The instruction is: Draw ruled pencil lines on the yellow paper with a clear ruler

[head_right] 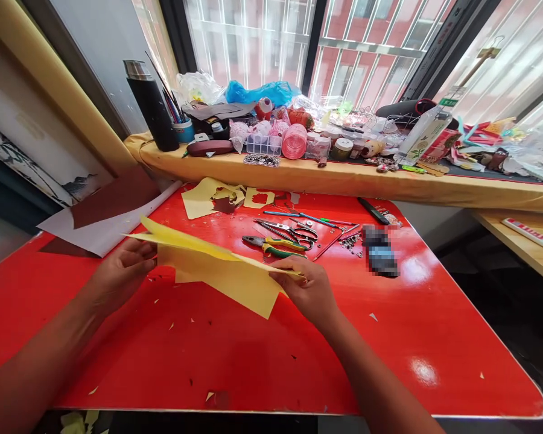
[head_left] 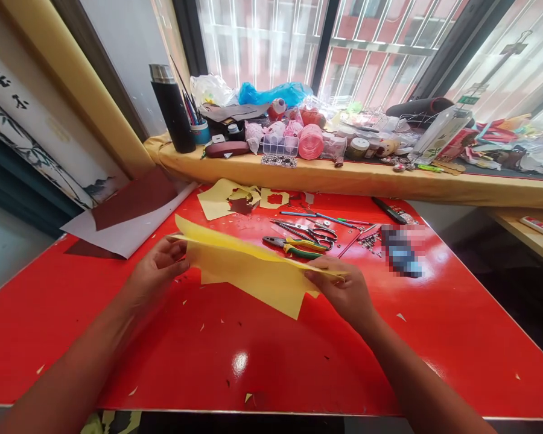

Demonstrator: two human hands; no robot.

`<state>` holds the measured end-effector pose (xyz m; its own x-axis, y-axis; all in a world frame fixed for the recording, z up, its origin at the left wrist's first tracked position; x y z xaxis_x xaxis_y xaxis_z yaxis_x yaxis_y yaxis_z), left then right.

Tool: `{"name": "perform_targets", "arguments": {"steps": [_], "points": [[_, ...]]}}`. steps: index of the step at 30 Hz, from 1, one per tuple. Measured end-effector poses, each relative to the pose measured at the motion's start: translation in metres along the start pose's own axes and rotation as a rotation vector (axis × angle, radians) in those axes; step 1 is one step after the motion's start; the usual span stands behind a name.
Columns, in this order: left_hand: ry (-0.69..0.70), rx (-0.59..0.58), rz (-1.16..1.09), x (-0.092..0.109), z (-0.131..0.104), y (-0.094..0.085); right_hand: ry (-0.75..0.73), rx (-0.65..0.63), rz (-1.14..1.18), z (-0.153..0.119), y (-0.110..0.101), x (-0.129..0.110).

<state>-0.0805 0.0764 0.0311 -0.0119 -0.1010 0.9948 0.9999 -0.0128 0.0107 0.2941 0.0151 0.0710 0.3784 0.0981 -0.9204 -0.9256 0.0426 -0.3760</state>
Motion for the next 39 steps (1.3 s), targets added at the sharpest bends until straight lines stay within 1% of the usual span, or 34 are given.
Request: {"name": "perform_targets", "arguments": {"steps": [2, 4, 6, 8, 9, 11, 13, 15, 16, 17, 20, 22, 24, 26, 30, 32, 33, 35, 37, 39], "points": [[-0.034, -0.001, 0.020, -0.010, -0.002, 0.004, 0.016, -0.011, -0.020, -0.001, 0.004, 0.009], [-0.083, -0.030, 0.060, -0.015, -0.002, 0.013, 0.032, 0.004, -0.003, 0.000, 0.007, 0.015], [-0.106, -0.034, 0.078, -0.013, 0.002, 0.019, 0.073, 0.038, 0.056, 0.002, 0.008, 0.021], [-0.089, -0.006, 0.076, -0.006, 0.008, 0.021, 0.133, 0.084, 0.139, 0.005, 0.008, 0.026], [-0.067, 0.014, 0.072, -0.002, 0.011, 0.020, 0.153, 0.105, 0.170, 0.007, 0.006, 0.027], [0.006, 0.077, 0.048, 0.011, 0.015, 0.013, 0.146, 0.138, 0.194, 0.009, 0.000, 0.021], [0.084, 0.147, 0.001, 0.022, 0.014, 0.004, 0.093, 0.150, 0.186, 0.010, -0.007, 0.010], [0.117, 0.183, -0.034, 0.026, 0.009, -0.005, 0.043, 0.125, 0.168, 0.009, -0.008, 0.002], [0.109, 0.177, -0.038, 0.025, 0.007, -0.007, 0.035, 0.104, 0.156, 0.008, -0.006, 0.001], [0.080, 0.146, -0.023, 0.022, 0.004, -0.007, 0.039, 0.082, 0.144, 0.006, -0.003, 0.002], [-0.049, -0.007, 0.061, 0.006, -0.002, -0.002, 0.087, 0.019, 0.121, 0.000, 0.009, 0.013], [-0.122, -0.075, 0.097, -0.003, -0.005, -0.001, 0.121, -0.014, 0.126, -0.002, 0.014, 0.019], [-0.149, -0.074, 0.102, -0.006, -0.004, -0.003, 0.139, -0.041, 0.137, -0.002, 0.017, 0.019], [-0.139, -0.052, 0.107, -0.003, -0.001, -0.005, 0.137, -0.034, 0.146, 0.000, 0.014, 0.015], [-0.022, 0.056, 0.053, 0.013, 0.005, -0.007, 0.083, 0.053, 0.122, 0.002, 0.001, -0.001], [0.007, 0.104, -0.015, 0.016, 0.004, -0.008, 0.060, 0.061, 0.121, 0.001, 0.000, -0.005], [-0.001, 0.104, -0.039, 0.014, 0.004, -0.007, 0.058, 0.048, 0.123, 0.001, 0.002, -0.005], [-0.052, 0.061, -0.047, 0.005, 0.002, -0.003, 0.071, 0.006, 0.119, 0.000, 0.009, 0.001], [-0.120, -0.021, -0.025, -0.007, 0.000, 0.002, 0.107, -0.021, 0.121, -0.001, 0.017, 0.011], [-0.176, -0.084, -0.008, -0.017, -0.002, 0.004, 0.155, -0.018, 0.156, -0.003, 0.022, 0.022]]}}
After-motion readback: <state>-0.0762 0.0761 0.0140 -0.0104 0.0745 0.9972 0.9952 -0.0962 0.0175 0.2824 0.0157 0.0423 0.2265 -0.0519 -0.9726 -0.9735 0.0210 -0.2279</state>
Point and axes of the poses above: each hand's wrist, its own z-axis towards the middle knuckle, its own y-axis out of the palm, x = y × z, the point moved 10 cm from there along z, towards the middle knuckle, and after that the axes turned 9 degrees about y, right-handed, at the moved point
